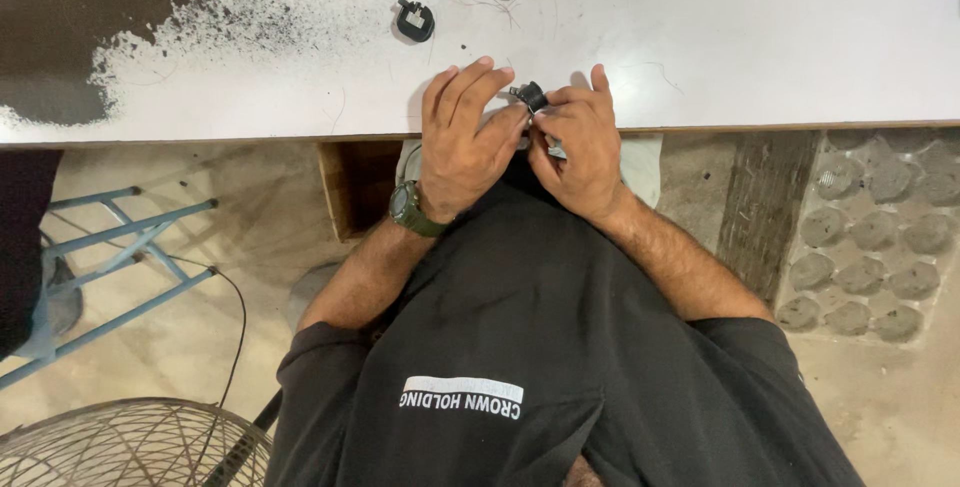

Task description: The person sits at a workbench fitting black plastic components onto metal hub parts one at a time, pressing each piece into place by hand and using a small hand tool to help seat them, then setting the finished assembly aside and picking up the next part.

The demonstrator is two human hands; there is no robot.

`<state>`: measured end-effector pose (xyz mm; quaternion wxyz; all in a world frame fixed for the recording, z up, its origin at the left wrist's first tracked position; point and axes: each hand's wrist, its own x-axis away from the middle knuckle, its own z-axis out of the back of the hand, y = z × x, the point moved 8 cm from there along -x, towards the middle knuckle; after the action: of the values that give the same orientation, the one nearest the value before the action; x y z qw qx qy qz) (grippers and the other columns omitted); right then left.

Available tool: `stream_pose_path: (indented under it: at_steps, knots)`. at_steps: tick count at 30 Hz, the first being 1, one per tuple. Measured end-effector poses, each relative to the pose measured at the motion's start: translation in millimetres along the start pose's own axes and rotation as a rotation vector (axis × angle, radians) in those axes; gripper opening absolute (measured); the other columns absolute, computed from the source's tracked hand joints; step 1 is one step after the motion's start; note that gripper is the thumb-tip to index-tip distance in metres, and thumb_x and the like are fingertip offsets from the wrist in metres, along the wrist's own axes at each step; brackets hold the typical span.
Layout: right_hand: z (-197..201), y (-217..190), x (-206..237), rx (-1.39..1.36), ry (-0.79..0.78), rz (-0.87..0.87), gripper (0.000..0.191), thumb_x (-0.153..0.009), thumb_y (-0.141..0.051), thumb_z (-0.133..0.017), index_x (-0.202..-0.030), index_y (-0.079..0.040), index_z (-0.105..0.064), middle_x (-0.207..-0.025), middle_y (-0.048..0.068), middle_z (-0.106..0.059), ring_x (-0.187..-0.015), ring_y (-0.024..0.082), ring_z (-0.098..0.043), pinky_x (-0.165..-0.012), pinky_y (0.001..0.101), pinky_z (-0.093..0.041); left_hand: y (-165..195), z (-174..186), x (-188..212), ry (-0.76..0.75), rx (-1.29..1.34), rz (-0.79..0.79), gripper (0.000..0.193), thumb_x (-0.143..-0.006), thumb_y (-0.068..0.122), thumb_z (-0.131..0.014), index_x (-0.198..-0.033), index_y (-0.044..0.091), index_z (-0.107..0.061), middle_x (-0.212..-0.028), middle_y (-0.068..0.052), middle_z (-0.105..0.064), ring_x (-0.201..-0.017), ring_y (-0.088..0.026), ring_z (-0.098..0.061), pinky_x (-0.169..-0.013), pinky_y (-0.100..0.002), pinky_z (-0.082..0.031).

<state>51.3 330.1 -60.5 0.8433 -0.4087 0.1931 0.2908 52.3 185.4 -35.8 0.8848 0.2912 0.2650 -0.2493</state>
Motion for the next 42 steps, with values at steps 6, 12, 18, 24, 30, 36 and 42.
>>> stream_pose_path:
  at_steps: [6,12,18,24,30,36,42]
  knots:
    - [-1.0,1.0,0.9,0.014,0.01,0.002,0.033,-0.084,0.011,-0.078,-0.106,-0.006,-0.061,-0.098,0.009,-0.065,-0.113,0.031,-0.066,-0.127,0.0587,-0.026,-22.9,-7.8,-1.3,-0.096,0.14,0.275,0.014,-0.088,0.008,-0.08,-0.1,0.009,-0.073,-0.127,-0.006,-0.063,-0.13,-0.028,-0.057,-0.116,-0.052,-0.037]
    - [-0.3,-3.2,5.2,0.025,0.058,0.108,0.034,-0.086,0.012,-0.079,-0.109,-0.004,-0.059,-0.1,0.011,-0.064,-0.12,0.036,-0.066,-0.125,0.0593,-0.029,-22.6,-6.0,-1.6,-0.082,0.148,0.272,0.013,-0.087,0.007,-0.077,-0.096,0.01,-0.069,-0.118,-0.002,-0.069,-0.129,-0.025,-0.059,-0.12,-0.052,-0.03]
    - [-7.7,-5.4,8.1,0.048,0.029,0.149,0.036,-0.086,0.016,-0.077,-0.109,-0.004,-0.058,-0.102,0.012,-0.066,-0.118,0.033,-0.069,-0.125,0.0584,-0.031,-23.7,-8.8,0.1,-0.102,0.153,0.271,0.013,-0.086,0.006,-0.076,-0.096,0.01,-0.068,-0.116,-0.002,-0.071,-0.129,-0.024,-0.059,-0.121,-0.053,-0.029]
    - [-8.7,-5.7,2.5,0.101,0.035,0.113,0.036,-0.083,0.016,-0.078,-0.108,-0.006,-0.063,-0.095,0.008,-0.065,-0.113,0.029,-0.069,-0.125,0.0559,-0.031,-23.8,-13.1,0.7,-0.125,0.168,0.263,0.013,-0.085,0.005,-0.074,-0.096,0.008,-0.067,-0.115,-0.003,-0.07,-0.129,-0.025,-0.058,-0.122,-0.054,-0.026]
    - [4.7,-7.0,-1.9,0.03,0.059,0.104,0.033,-0.087,0.015,-0.073,-0.114,-0.003,-0.066,-0.101,0.008,-0.064,-0.119,0.031,-0.067,-0.129,0.0586,-0.024,-28.8,5.0,-3.2,-0.059,0.165,0.297,0.02,-0.088,0.009,-0.078,-0.104,0.009,-0.067,-0.126,-0.007,-0.064,-0.135,-0.029,-0.053,-0.125,-0.056,-0.025]
    - [17.1,6.0,-15.3,0.202,-0.006,-0.094,0.036,-0.086,-0.012,-0.084,-0.119,-0.005,-0.072,-0.11,0.013,-0.059,-0.126,0.036,-0.054,-0.124,0.0649,-0.014,-29.8,4.2,-15.0,-0.167,0.185,0.155,0.044,-0.088,0.011,-0.079,-0.131,0.009,-0.069,-0.148,-0.014,-0.054,-0.146,-0.036,-0.042,-0.124,-0.055,-0.025]
    - [13.0,12.2,-27.4,0.167,-0.101,-0.154,0.034,-0.086,-0.016,-0.085,-0.118,-0.009,-0.073,-0.11,0.008,-0.058,-0.128,0.032,-0.053,-0.126,0.0669,-0.014,-38.1,-12.2,-17.1,-0.245,0.275,0.195,0.013,-0.09,0.013,-0.08,-0.103,0.014,-0.076,-0.136,-0.002,-0.065,-0.143,-0.028,-0.048,-0.125,-0.055,-0.025]
